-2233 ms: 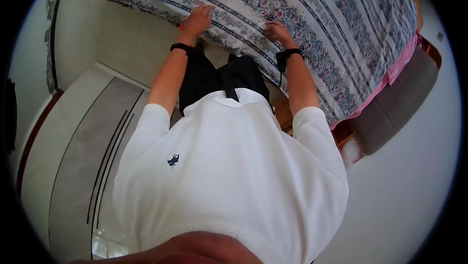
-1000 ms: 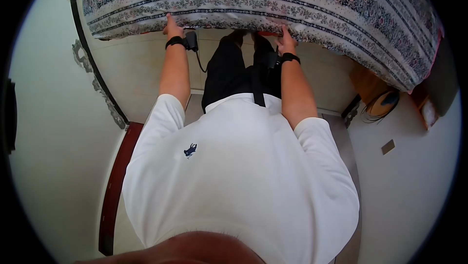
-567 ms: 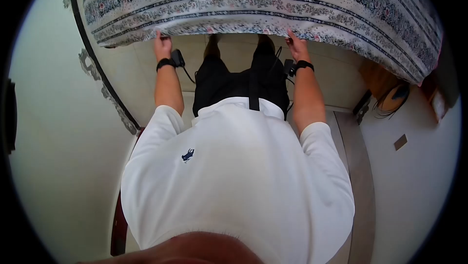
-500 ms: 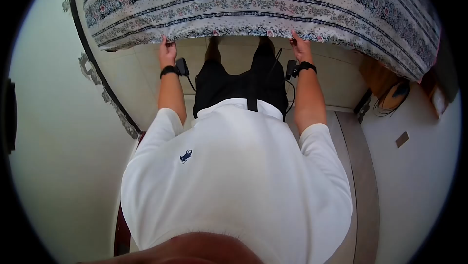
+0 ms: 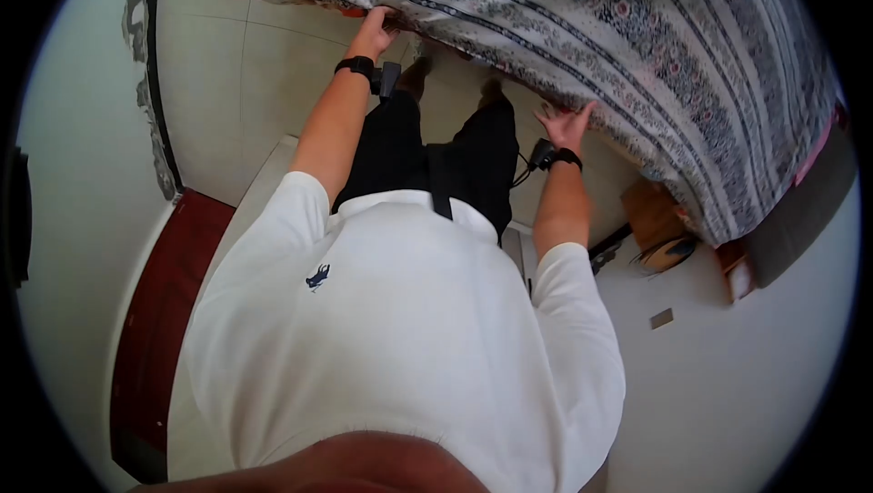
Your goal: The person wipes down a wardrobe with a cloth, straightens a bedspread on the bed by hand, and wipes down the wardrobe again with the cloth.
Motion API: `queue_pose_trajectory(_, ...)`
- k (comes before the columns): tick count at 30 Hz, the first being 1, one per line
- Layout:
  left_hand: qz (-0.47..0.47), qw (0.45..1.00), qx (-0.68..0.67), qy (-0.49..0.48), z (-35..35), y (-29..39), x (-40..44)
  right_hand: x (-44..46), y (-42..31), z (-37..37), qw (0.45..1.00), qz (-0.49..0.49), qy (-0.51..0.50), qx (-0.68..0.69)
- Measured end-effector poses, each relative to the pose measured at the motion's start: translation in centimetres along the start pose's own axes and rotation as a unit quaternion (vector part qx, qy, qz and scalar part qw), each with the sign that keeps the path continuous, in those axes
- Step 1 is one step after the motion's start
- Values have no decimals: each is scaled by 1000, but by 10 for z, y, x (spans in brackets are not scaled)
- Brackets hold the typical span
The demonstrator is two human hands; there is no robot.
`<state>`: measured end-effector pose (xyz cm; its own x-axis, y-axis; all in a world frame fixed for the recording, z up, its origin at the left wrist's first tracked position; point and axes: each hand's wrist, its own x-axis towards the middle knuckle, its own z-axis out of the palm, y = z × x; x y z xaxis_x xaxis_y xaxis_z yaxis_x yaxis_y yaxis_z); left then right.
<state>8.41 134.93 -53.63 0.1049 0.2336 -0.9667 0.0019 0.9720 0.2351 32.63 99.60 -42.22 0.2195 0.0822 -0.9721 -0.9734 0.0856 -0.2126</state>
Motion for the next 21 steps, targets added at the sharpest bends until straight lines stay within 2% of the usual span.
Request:
queue_pose_trajectory(3,62,975,-191,97,7,25,-27,9,24,70,999,-9,2,48)
queue_pose_trajectory(4,61,975,-189,96,0,29,-32,19,31,80,999,-24,35,17)
queue_pose_trajectory(5,117,968,-205,88,-9,36,-34,26,36,92,997,-41,66,-12)
queue_pose_trajectory(6,173,956,-221,82,-16,45,-33,31,39,100,997,-42,65,-12)
queue_pose_trajectory(8,263,948,-162,72,-32,61,-44,31,44,99,998,-55,10,-39)
queue_pose_trajectory(9,259,949,-158,84,-52,69,-47,36,46,97,979,-71,131,-142)
queue_pose_trajectory(10,198,962,-184,47,-69,85,-44,34,54,80,979,-63,136,-136)
queue_pose_trajectory(11,140,968,-210,2,-71,100,-40,38,61,60,989,-73,100,-85)
queue_pose_trajectory(12,153,967,-204,-11,-63,115,-33,54,64,57,994,-89,50,-31)
queue_pose_trajectory(13,137,981,-130,45,-55,128,-23,68,60,69,994,-105,-5,22)
queue_pose_trajectory(14,116,986,-55,108,-44,138,-22,61,59,80,990,-75,53,104)
queue_pose_trajectory(15,105,982,-5,158,-32,144,-21,60,58,83,990,-95,25,103)
queue_pose_trajectory(16,98,983,7,158,-28,146,-28,55,61,66,988,-112,9,102)
queue_pose_trajectory(18,83,973,94,194,-38,150,-44,9,48,81,975,-63,214,-10)
queue_pose_trajectory(19,119,974,126,145,-75,147,-13,-16,55,75,963,-214,97,-128)
queue_pose_trajectory(20,169,981,-31,91,-43,143,-52,-11,55,76,974,-203,67,77)
queue_pose_trajectory(21,175,981,-76,-14,-80,148,-12,-29,51,86,974,-210,64,63)
